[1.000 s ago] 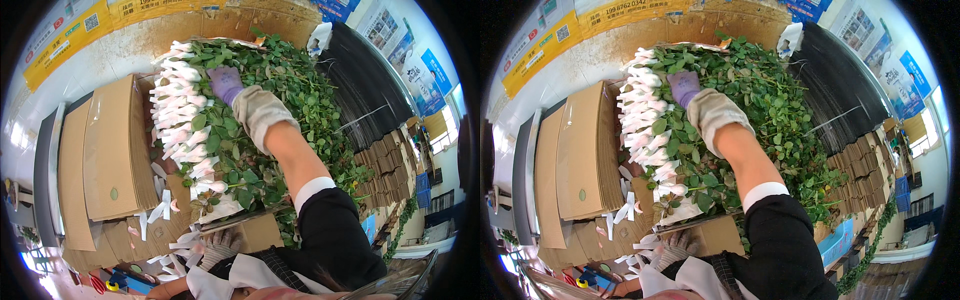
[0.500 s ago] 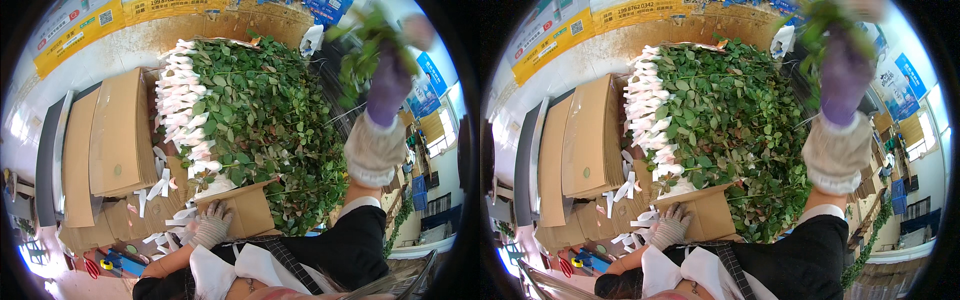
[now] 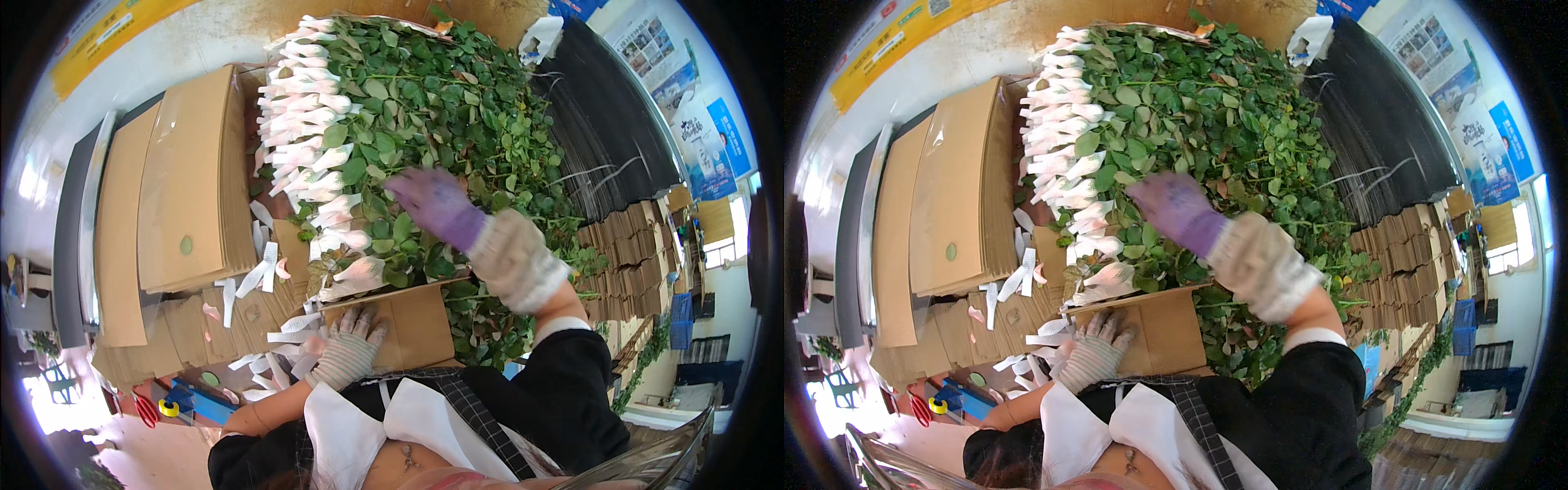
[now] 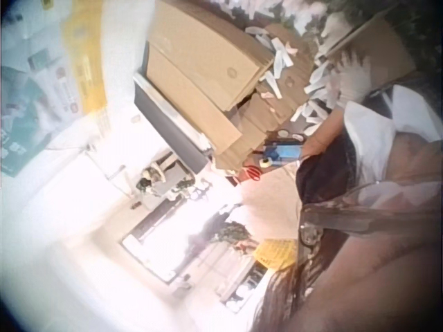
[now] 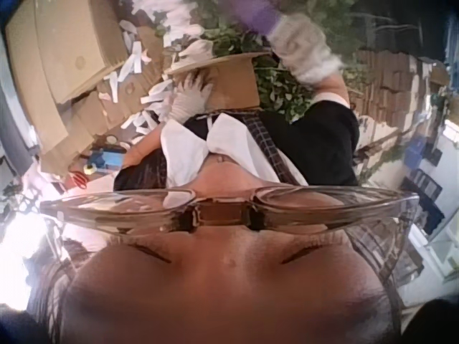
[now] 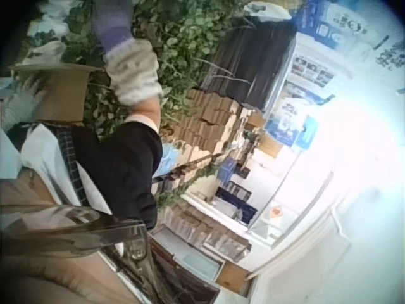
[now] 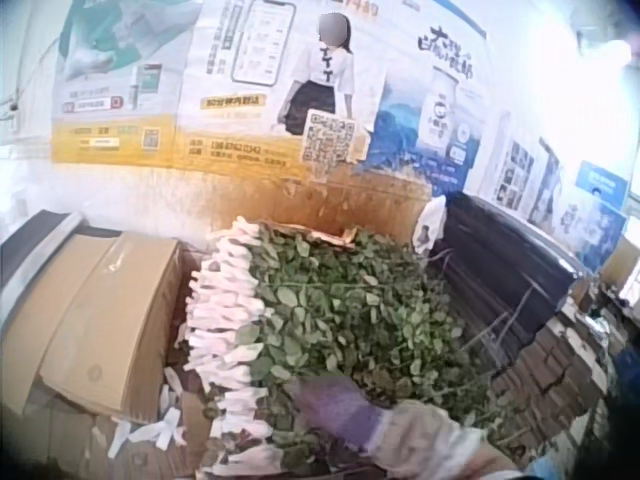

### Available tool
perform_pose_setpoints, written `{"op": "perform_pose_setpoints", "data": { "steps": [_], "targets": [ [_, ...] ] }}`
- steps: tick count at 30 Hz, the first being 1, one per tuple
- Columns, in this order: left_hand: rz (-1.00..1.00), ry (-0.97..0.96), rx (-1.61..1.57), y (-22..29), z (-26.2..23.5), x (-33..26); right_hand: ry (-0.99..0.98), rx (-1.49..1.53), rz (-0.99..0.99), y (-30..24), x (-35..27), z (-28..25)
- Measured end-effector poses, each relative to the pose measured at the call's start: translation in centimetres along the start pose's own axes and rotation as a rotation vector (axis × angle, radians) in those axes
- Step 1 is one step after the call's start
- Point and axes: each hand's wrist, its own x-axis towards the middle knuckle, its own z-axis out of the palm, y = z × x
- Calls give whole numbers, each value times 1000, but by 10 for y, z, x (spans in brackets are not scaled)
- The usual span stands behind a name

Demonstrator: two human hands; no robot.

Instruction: The person picks up individual roses from a pile, places them inside a cardboard box, and uses tweezers to handle the petals before folding a piece of cardboard over them.

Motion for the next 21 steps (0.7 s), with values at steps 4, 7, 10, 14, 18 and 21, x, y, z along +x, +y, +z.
{"op": "perform_pose_setpoints", "data": {
  "steps": [4,7,10,14,18,21],
  "targets": [
    [10,45,-13,-3,14,10,72,-288,9,34,59,86],
    [-53,10,-30,-7,17,8,-148,-333,52,9,68,77],
    [-63,15,-9,-4,17,6,-65,-301,-23,14,50,57],
    [-54,34,26,-6,23,4,396,-31,-16,39,10,11],
    [9,34,-19,4,-4,5,609,86,113,61,-17,-7],
    [4,54,-26,1,0,3,252,127,51,55,-9,12]
  ]
}}
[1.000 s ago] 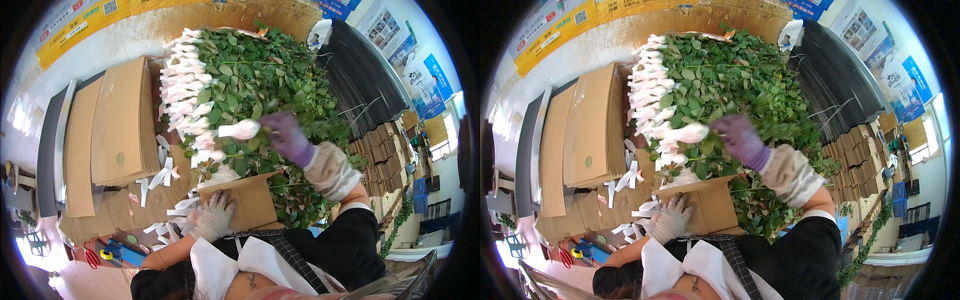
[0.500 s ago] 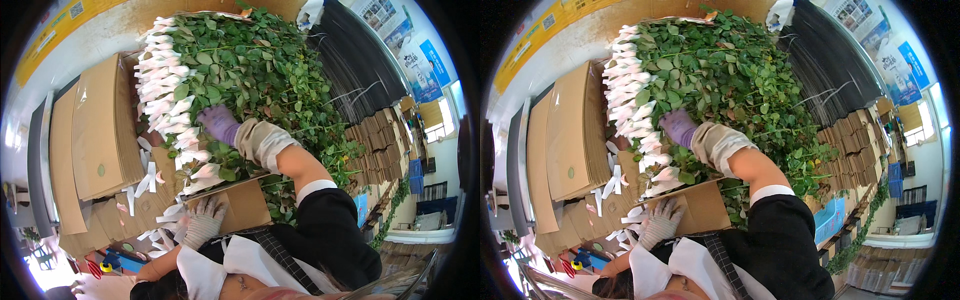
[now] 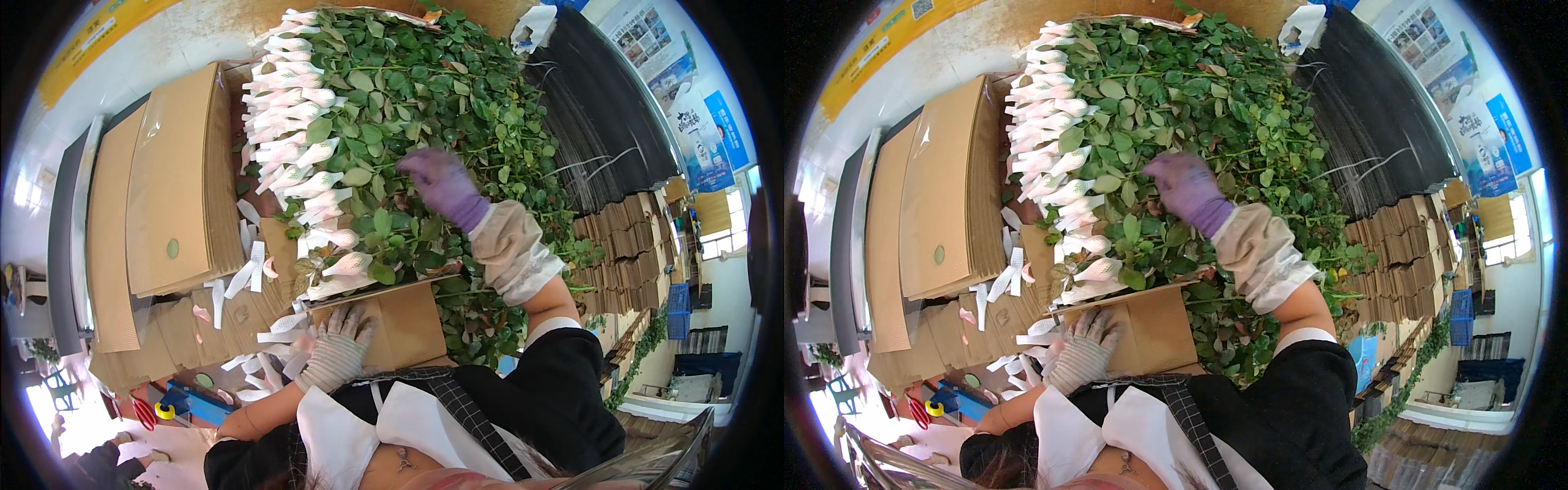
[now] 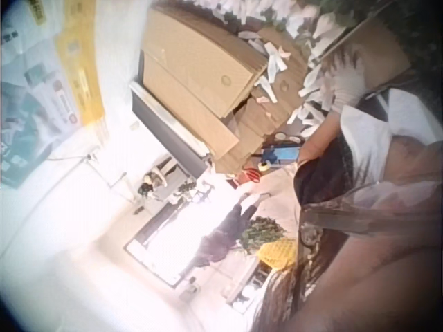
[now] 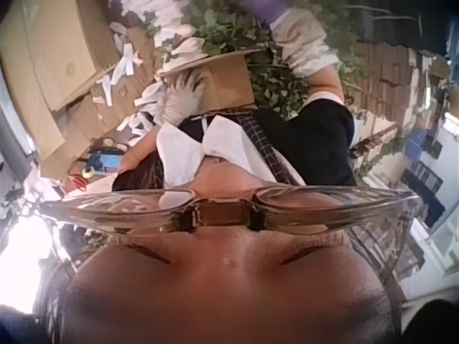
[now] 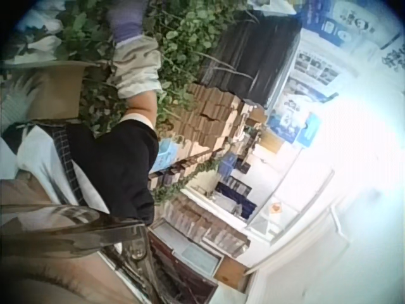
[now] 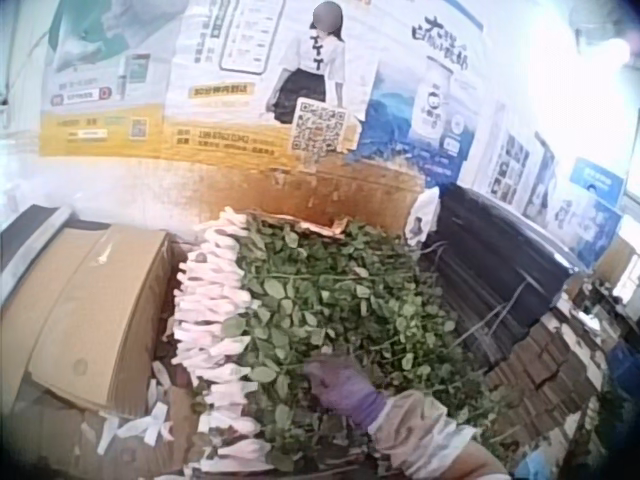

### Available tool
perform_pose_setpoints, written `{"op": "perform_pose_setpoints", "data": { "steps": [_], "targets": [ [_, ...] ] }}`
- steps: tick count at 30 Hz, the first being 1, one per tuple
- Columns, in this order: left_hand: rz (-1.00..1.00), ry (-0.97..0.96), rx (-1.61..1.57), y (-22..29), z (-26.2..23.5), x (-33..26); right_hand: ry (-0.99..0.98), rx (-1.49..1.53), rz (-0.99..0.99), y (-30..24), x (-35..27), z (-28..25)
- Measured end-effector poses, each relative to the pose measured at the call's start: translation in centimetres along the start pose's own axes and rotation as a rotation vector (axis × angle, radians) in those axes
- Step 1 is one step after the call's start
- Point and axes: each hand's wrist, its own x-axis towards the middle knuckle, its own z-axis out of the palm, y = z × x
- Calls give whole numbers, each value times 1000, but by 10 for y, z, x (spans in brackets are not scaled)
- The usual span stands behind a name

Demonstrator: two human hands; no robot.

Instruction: The person picks up individual roses from a pile, places them inside a cardboard box, and uses tweezers to handle the petals before folding a piece of cardboard over them.

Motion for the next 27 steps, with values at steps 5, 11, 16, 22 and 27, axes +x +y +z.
{"op": "perform_pose_setpoints", "data": {
  "steps": [5,11,16,22,27],
  "targets": [
    [29,30,62,-1,8,0,13,-199,-179,-16,42,86],
    [33,82,63,-4,17,1,-144,-294,-130,-32,50,77],
    [31,118,12,-2,18,-1,420,385,-272,-6,-7,-15],
    [56,235,98,-2,17,1,488,585,-98,-13,-58,-71],
    [54,51,70,-4,12,1,592,447,-162,-16,-62,-71]
  ]
}}
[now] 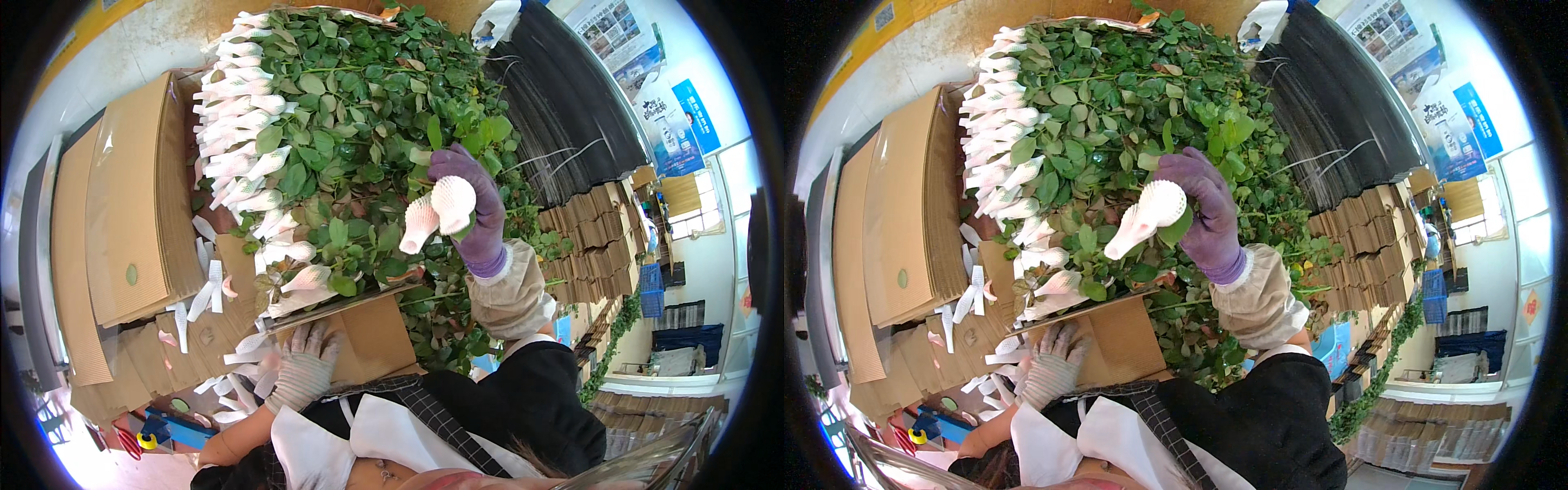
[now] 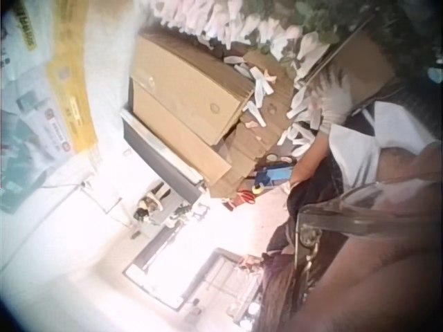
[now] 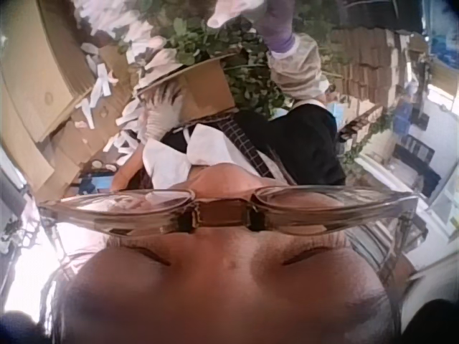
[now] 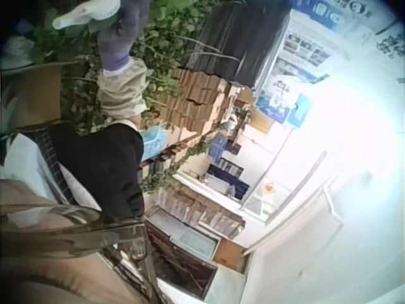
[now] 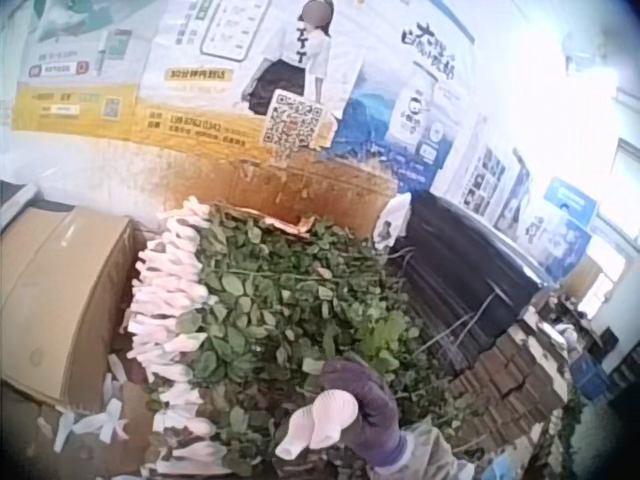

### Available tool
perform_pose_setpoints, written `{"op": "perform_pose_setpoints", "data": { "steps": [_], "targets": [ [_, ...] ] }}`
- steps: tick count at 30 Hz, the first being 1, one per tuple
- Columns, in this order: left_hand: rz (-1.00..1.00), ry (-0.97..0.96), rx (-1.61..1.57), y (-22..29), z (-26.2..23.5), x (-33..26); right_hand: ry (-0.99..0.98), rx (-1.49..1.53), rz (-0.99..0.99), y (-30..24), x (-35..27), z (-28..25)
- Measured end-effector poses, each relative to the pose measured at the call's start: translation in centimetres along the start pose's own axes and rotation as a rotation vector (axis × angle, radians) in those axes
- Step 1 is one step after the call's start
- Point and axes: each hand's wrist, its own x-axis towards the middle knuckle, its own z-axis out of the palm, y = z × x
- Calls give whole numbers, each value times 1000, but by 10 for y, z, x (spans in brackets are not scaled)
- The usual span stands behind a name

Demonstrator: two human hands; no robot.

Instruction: The person picks up individual roses from a pile, places them inside a cardboard box, and uses tweezers to handle the petals before folding a piece of cardboard over them.

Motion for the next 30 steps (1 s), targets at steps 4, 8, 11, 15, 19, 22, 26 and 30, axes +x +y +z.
{"op": "perform_pose_setpoints", "data": {
  "steps": [4,8,11,15,19,22,26,30],
  "targets": [
    [-26,85,-4,3,1,-2,37,53,-29,4,-7,1],
    [-30,103,14,4,2,-3,38,-11,-12,-1,-3,1],
    [-11,123,9,3,2,-2,47,-23,-4,-6,0,-1],
    [-4,117,20,3,-4,1,141,216,55,6,-2,-4],
    [-38,61,2,6,-10,2,262,436,-30,7,5,-12],
    [-34,89,10,5,-5,0,282,492,-154,16,12,-16],
    [-31,56,24,4,-4,-3,303,497,-124,16,15,-18],
    [-37,-29,27,3,-4,-2,401,293,-165,35,21,-42]
  ]
}}
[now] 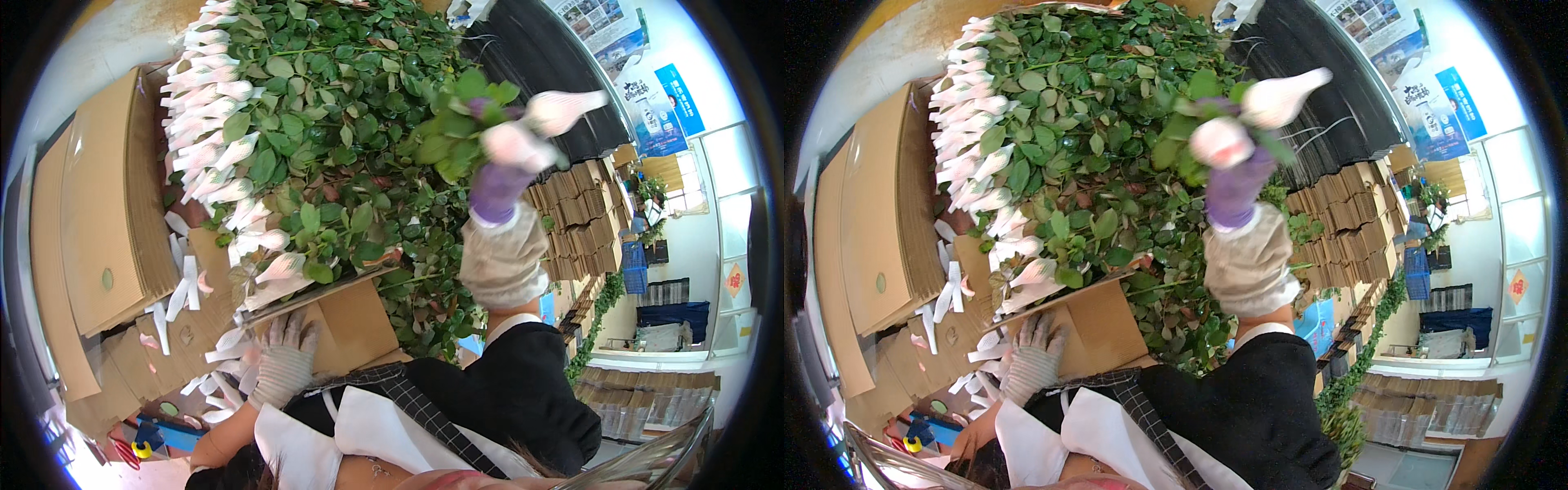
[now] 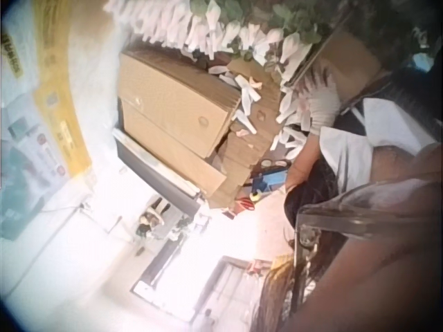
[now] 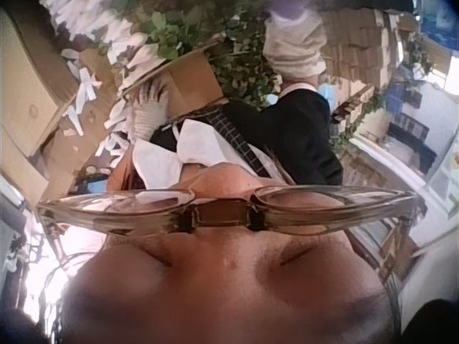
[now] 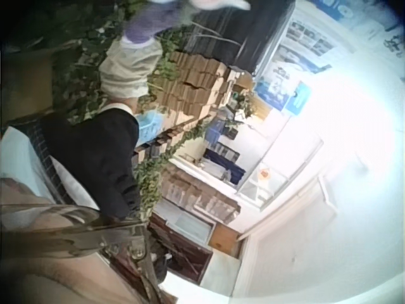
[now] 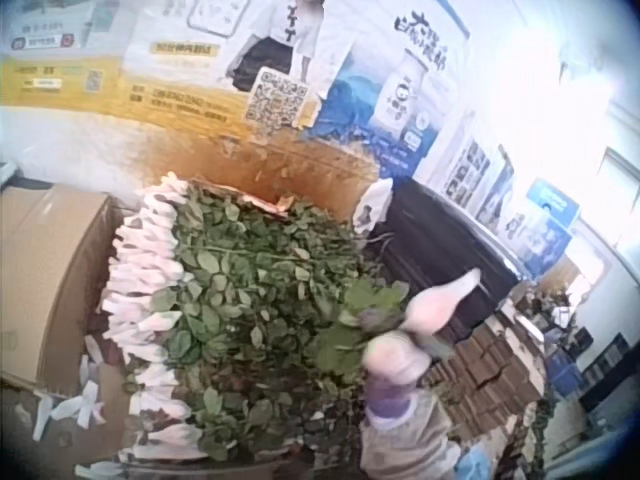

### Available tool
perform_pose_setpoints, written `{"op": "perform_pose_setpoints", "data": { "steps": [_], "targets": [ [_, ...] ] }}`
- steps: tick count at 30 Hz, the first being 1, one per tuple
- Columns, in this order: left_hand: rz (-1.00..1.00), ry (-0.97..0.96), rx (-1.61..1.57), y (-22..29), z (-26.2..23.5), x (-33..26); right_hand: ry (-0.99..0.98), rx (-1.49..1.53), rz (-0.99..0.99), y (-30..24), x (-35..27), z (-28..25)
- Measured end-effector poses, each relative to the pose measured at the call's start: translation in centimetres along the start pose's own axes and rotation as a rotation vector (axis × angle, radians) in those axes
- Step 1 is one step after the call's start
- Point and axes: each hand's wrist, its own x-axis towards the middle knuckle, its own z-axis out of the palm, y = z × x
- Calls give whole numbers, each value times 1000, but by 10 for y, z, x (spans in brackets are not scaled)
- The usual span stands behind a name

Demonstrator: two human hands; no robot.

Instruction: The person picks up individual roses from a pile, places them inside a cardboard box, and uses tweezers to handle the petals before folding a piece of cardboard over them.

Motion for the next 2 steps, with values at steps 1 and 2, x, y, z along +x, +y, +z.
{"op": "perform_pose_setpoints", "data": {
  "steps": [1,2],
  "targets": [
    [4,-29,-41,1,-4,0,98,-325,-70,-3,12,-11],
    [8,-58,-83,2,-9,2,100,-320,-69,-7,11,-9]
  ]
}}
